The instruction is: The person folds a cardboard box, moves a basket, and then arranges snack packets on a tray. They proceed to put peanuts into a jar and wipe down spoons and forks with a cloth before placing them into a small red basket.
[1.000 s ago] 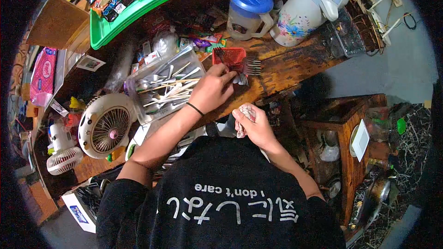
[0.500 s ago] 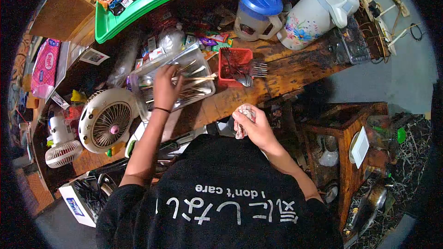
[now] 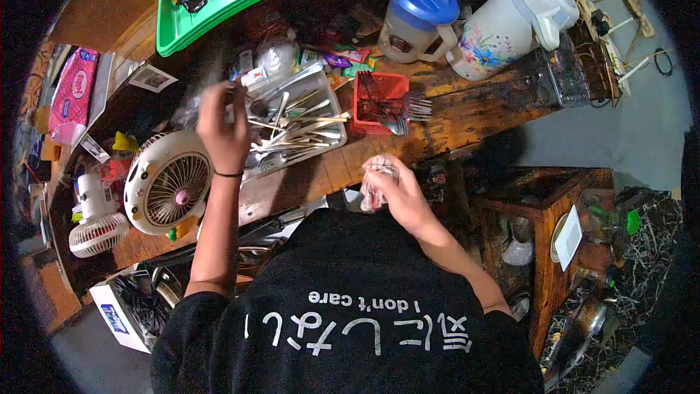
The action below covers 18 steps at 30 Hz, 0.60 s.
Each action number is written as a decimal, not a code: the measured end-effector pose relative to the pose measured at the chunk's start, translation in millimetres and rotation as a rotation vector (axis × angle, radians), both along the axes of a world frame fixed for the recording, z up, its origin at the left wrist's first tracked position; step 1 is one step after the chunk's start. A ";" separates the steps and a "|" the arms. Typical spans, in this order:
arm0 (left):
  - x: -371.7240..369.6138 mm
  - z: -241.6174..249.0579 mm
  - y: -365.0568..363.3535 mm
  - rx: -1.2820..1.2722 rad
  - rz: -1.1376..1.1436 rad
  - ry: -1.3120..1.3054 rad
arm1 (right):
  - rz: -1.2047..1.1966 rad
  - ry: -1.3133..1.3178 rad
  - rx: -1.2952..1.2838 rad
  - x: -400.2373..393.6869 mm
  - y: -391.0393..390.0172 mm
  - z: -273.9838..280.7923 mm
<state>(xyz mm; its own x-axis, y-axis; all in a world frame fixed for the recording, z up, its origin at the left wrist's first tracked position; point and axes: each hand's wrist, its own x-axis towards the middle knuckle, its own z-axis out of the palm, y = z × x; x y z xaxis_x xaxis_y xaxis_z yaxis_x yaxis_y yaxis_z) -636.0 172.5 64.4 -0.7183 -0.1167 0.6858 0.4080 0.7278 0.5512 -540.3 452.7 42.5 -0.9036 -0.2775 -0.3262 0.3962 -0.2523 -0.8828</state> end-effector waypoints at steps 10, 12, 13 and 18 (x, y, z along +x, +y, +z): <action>65.8 -2.0 124.1 1.280 -0.508 -0.834 | -0.432 0.091 -0.464 -15.8 -8.8 33.1; 79.5 -7.4 135.9 1.256 -0.646 -0.910 | -0.498 0.091 -0.447 -23.0 1.1 38.0; 82.2 -11.6 136.3 1.147 -0.744 -0.983 | -0.484 0.110 -0.437 -24.3 7.3 37.4; 77.0 -13.9 137.1 0.800 -1.125 -1.189 | -0.479 0.116 -0.164 -14.5 8.9 30.8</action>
<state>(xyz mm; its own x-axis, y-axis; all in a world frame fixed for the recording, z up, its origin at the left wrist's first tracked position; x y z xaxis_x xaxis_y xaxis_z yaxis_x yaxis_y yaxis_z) -559.0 309.6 50.5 -0.6885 0.7067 -0.1633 -0.3629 -0.1407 0.9212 -554.8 461.6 73.3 -0.9696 0.1366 -0.2030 0.1042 -0.5201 -0.8477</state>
